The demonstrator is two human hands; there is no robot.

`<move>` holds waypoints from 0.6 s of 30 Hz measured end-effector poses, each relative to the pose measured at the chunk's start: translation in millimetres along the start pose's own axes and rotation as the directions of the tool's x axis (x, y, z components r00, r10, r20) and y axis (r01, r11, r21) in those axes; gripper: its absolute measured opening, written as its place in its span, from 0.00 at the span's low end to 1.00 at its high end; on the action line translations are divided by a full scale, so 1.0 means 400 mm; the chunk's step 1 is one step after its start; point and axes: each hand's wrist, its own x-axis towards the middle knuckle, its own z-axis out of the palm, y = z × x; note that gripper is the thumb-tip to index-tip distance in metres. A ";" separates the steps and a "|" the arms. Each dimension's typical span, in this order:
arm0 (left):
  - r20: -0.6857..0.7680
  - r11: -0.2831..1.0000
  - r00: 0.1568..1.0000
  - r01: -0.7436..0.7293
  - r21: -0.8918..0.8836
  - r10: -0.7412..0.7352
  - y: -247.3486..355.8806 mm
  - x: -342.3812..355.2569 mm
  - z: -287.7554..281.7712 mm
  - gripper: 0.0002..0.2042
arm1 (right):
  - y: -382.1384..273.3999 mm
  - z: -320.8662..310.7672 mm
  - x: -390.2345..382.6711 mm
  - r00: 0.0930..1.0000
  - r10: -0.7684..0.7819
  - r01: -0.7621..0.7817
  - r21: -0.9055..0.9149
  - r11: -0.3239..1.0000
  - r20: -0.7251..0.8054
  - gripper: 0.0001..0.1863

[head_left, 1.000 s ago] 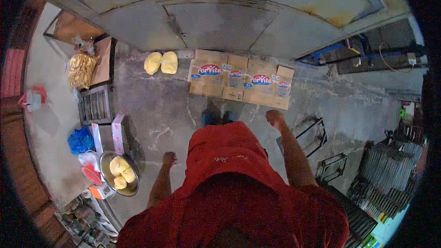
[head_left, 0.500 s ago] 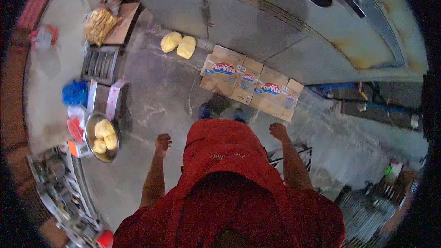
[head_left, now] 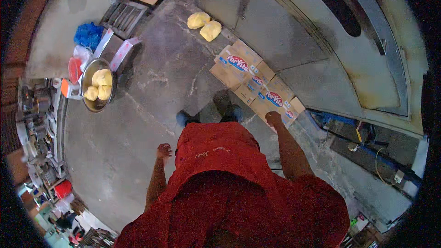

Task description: Adding ingredients to a mixer and organizing portions of dough.

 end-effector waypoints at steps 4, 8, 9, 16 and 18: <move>-0.114 0.999 0.993 0.039 0.015 -0.037 0.006 0.007 -0.071 0.07 | -0.106 0.002 0.111 0.997 0.067 -0.067 0.017 0.998 -0.037 0.11; 0.004 0.999 0.999 -0.046 0.000 0.046 0.014 0.022 -0.313 0.07 | -0.407 0.005 0.208 0.969 -0.219 0.245 -0.315 0.917 0.117 0.07; 0.092 0.993 0.990 -0.103 -0.052 0.107 0.024 0.016 -0.354 0.08 | -0.456 0.027 0.235 0.957 -0.192 0.274 -0.466 0.841 0.216 0.07; -0.421 0.955 0.886 -0.271 -0.123 0.197 0.141 -0.054 -0.554 0.12 | -0.842 0.099 0.346 0.808 -0.451 0.580 -0.369 0.726 0.380 0.15; -0.460 0.947 0.867 -0.288 -0.145 0.193 0.132 -0.029 -0.640 0.11 | -0.945 0.070 0.353 0.866 -0.388 0.449 -0.151 0.881 0.316 0.14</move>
